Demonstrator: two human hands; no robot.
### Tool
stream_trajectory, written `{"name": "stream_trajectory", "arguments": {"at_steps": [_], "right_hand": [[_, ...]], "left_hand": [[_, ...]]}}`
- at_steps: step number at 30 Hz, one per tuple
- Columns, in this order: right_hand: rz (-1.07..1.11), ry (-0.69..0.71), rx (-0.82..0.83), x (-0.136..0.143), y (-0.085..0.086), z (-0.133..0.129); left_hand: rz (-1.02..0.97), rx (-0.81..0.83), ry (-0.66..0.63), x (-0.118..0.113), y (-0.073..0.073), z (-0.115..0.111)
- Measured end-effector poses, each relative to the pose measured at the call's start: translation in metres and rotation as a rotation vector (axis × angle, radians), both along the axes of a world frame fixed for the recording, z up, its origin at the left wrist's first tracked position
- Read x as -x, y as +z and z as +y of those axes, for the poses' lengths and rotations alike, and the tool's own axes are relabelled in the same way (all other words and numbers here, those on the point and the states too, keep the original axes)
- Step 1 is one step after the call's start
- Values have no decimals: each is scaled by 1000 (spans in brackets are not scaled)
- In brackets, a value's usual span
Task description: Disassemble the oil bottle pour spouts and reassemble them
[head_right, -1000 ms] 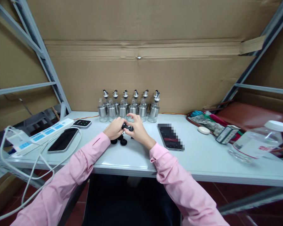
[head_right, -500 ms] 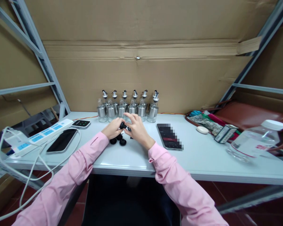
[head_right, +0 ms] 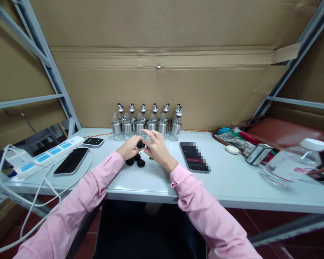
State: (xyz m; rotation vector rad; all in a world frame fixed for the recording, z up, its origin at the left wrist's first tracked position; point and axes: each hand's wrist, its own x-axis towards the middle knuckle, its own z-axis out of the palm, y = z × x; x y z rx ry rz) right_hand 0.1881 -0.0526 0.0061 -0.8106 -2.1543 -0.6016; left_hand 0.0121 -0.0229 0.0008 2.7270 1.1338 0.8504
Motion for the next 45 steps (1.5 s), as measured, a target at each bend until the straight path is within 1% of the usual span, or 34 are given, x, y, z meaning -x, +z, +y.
{"name": "stream_trajectory", "arguments": {"at_steps": [20, 23, 27, 29, 31, 36, 45], "right_hand": [[21, 32, -33, 0, -4, 1], [98, 46, 13, 1, -4, 0], [271, 36, 145, 3, -4, -4], [301, 26, 185, 4, -4, -5], [287, 25, 205, 5, -4, -3], [241, 39, 199, 6, -8, 0], [254, 52, 162, 5, -8, 0]], "left_hand": [[-17, -24, -29, -1, 2, -4], [-28, -8, -21, -1, 4, -6], [-23, 1, 8, 1, 8, -8], [-31, -14, 5, 2, 9, -8], [-33, -32, -10, 2, 9, -8], [-9, -48, -23, 2, 9, -7], [4, -24, 22, 4, 8, -4]]}}
